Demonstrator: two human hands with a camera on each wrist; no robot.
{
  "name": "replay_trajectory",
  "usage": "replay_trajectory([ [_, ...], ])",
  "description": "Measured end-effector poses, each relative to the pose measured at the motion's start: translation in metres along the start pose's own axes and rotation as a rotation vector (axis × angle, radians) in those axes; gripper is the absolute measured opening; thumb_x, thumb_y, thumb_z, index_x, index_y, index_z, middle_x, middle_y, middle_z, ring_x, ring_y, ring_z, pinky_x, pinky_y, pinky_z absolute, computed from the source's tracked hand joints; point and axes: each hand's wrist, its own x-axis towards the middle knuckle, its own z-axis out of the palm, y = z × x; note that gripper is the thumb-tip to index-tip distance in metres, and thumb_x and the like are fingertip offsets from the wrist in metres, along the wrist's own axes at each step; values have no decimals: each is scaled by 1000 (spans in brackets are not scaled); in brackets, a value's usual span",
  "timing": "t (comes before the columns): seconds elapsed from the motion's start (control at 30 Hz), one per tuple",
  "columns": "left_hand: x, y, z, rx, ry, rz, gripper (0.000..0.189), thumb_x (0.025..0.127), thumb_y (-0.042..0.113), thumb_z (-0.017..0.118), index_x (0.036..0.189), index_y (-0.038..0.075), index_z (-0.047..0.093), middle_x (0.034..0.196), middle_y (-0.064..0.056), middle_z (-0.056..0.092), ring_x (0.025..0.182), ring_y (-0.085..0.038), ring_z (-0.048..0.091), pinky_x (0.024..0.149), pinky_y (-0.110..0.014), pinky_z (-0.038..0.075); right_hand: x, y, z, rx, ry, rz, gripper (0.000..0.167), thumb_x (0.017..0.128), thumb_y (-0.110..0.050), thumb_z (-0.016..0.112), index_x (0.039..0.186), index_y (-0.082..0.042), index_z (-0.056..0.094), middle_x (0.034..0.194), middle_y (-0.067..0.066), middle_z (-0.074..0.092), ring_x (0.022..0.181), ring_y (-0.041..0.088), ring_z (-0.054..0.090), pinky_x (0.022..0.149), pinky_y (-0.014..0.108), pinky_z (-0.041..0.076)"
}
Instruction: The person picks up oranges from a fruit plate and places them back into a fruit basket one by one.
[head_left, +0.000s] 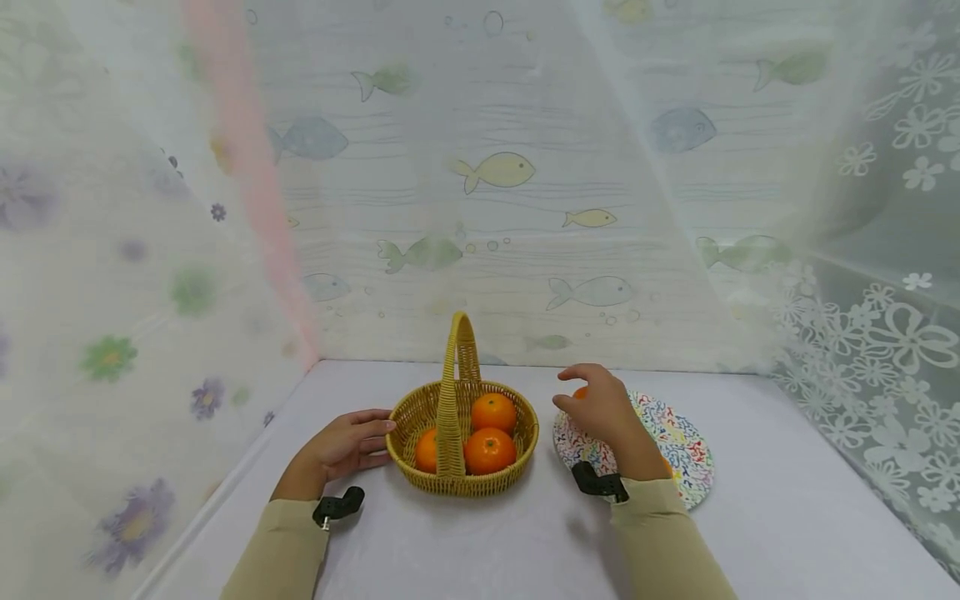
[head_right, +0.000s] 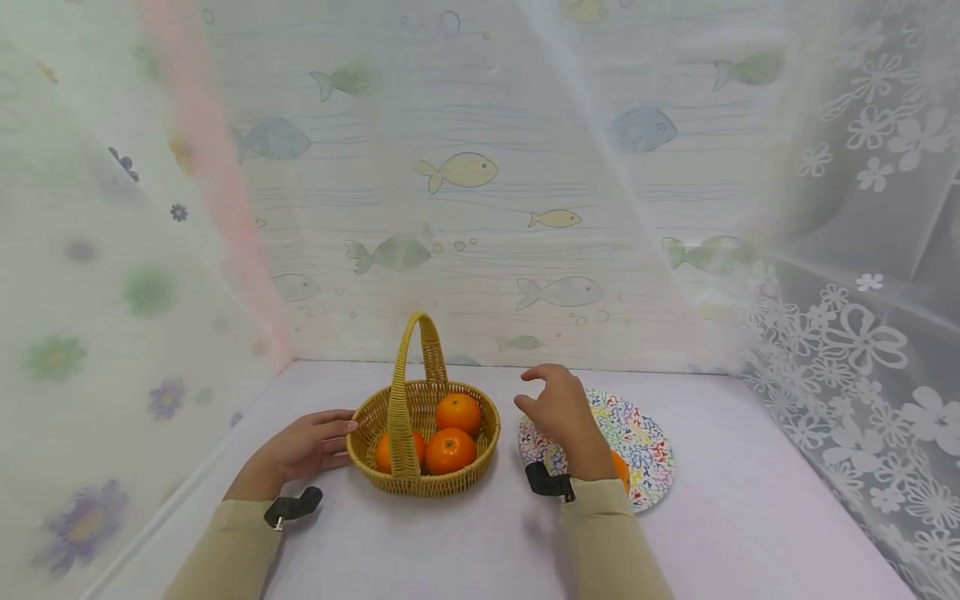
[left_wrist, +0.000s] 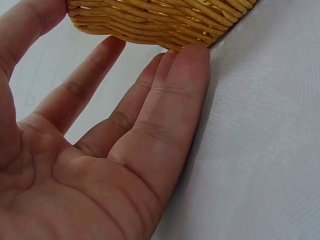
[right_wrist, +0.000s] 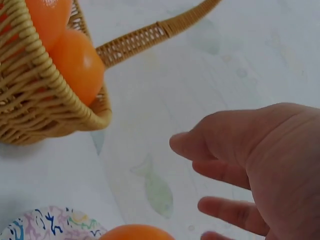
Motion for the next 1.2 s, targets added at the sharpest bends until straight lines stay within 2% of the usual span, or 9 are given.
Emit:
replay_trajectory([
  [0.13, 0, 0, -1, 3, -6, 6, 65, 100, 27, 72, 153, 2, 45, 141, -16, 63, 117, -27, 70, 100, -49, 58, 0, 5, -2, -15, 9, 42, 43, 95, -32, 72, 134, -16, 67, 151, 17, 52, 115, 34, 61, 91, 48, 57],
  [0.37, -1, 1, -2, 2, -19, 12, 65, 99, 27, 72, 152, 1, 45, 141, -14, 63, 118, -27, 70, 100, -49, 57, 1, 16, -3, -12, -32, 89, 46, 97, -31, 67, 137, -10, 65, 143, 22, 58, 124, 39, 58, 102, 57, 52],
  [0.53, -1, 2, -2, 1, -36, 11, 67, 99, 28, 72, 154, 1, 43, 141, -14, 63, 120, -27, 69, 101, -49, 57, 2, 23, -3, 4, -70, 113, 45, 98, -30, 62, 139, -10, 64, 145, 23, 57, 130, 42, 54, 106, 60, 49],
  [0.67, -2, 3, -2, 5, -45, 10, 67, 100, 28, 71, 154, 1, 42, 140, -14, 64, 119, -26, 69, 101, -49, 57, 2, 24, -5, -22, -78, 91, 45, 99, -27, 61, 140, -10, 64, 144, 24, 58, 128, 43, 56, 103, 59, 51],
  [0.83, -2, 4, -1, 0, -39, 8, 66, 100, 28, 71, 154, 1, 43, 139, -13, 65, 118, -26, 70, 101, -50, 57, 2, 27, -5, -104, -76, 75, 47, 96, -27, 65, 141, -12, 64, 138, 25, 61, 114, 39, 60, 91, 51, 55],
  [1.03, -1, 2, -2, -4, -20, -4, 64, 100, 27, 71, 152, 2, 46, 137, -13, 66, 116, -26, 70, 99, -49, 58, 2, 31, 0, -202, -79, 88, 72, 83, -26, 80, 150, -16, 54, 128, 29, 58, 103, 43, 56, 79, 50, 55],
  [1.2, 0, 1, -3, -5, -21, -3, 65, 99, 27, 72, 153, 2, 45, 138, -13, 65, 116, -25, 70, 99, -48, 58, 1, 31, 4, -248, -65, 109, 81, 79, -25, 84, 152, -17, 49, 124, 29, 56, 104, 47, 52, 81, 55, 52],
])
